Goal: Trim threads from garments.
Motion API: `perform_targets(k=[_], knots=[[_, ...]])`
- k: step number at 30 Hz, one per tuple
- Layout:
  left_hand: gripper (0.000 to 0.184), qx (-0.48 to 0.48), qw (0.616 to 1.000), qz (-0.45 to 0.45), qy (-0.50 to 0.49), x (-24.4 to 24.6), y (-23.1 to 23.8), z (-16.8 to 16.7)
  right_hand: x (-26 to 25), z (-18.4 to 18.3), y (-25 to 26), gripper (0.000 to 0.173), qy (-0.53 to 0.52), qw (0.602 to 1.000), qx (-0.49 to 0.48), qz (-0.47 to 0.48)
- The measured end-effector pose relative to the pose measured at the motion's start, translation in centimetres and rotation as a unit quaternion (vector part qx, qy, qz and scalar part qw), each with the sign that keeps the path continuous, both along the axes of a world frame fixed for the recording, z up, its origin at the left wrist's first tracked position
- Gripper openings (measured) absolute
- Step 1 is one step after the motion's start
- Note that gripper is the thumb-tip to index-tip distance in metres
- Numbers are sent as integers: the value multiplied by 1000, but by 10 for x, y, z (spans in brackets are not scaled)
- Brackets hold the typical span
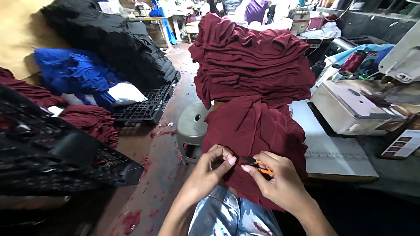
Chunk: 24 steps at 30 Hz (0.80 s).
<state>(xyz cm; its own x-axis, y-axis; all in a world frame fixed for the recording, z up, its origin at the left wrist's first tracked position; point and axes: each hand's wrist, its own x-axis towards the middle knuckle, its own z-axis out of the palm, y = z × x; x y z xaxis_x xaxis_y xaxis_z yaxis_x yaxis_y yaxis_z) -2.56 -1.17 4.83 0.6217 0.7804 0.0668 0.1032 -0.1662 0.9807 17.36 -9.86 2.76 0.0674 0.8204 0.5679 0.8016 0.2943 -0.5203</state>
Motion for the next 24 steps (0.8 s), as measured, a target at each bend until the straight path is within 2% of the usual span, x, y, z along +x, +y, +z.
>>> perform_targets(k=[6, 8, 10, 11, 12, 14, 16, 17, 19, 21, 24], knots=[[14, 75, 997, -11, 2, -2, 0, -3, -13, 1, 9, 35, -89, 989, 54, -104], [24, 140, 982, -123, 7, -18, 2, 5, -9, 5, 8, 35, -73, 989, 31, -123], [34, 182, 935, -304, 15, -38, 8, 20, 1, 11, 2, 33, 1, 994, -2, -112], [37, 201, 917, -344, 30, -44, 10, 26, 7, 12, -1, 31, 54, 994, -5, -92], [38, 229, 917, -322, 55, -47, 9, 29, 13, 13, -4, 29, 107, 992, 1, -65], [32, 286, 939, -155, 108, -41, 3, 26, 17, 14, -10, 29, 166, 986, 14, -18], [14, 328, 939, -4, 108, -17, -1, 14, 13, 12, -15, 31, 148, 989, 18, -24], [10, 346, 932, 33, 99, -5, -2, 8, 10, 10, -17, 31, 117, 992, 16, -47], [22, 381, 918, 66, 93, 11, -4, -8, 9, 1, -19, 30, 29, 996, 7, -88], [28, 408, 904, 97, 82, 15, -1, -21, 15, -3, -21, 22, -6, 996, -2, -93], [21, 381, 919, 102, 30, 10, 6, -28, 29, 8, -26, 14, 110, 993, -36, -34]])
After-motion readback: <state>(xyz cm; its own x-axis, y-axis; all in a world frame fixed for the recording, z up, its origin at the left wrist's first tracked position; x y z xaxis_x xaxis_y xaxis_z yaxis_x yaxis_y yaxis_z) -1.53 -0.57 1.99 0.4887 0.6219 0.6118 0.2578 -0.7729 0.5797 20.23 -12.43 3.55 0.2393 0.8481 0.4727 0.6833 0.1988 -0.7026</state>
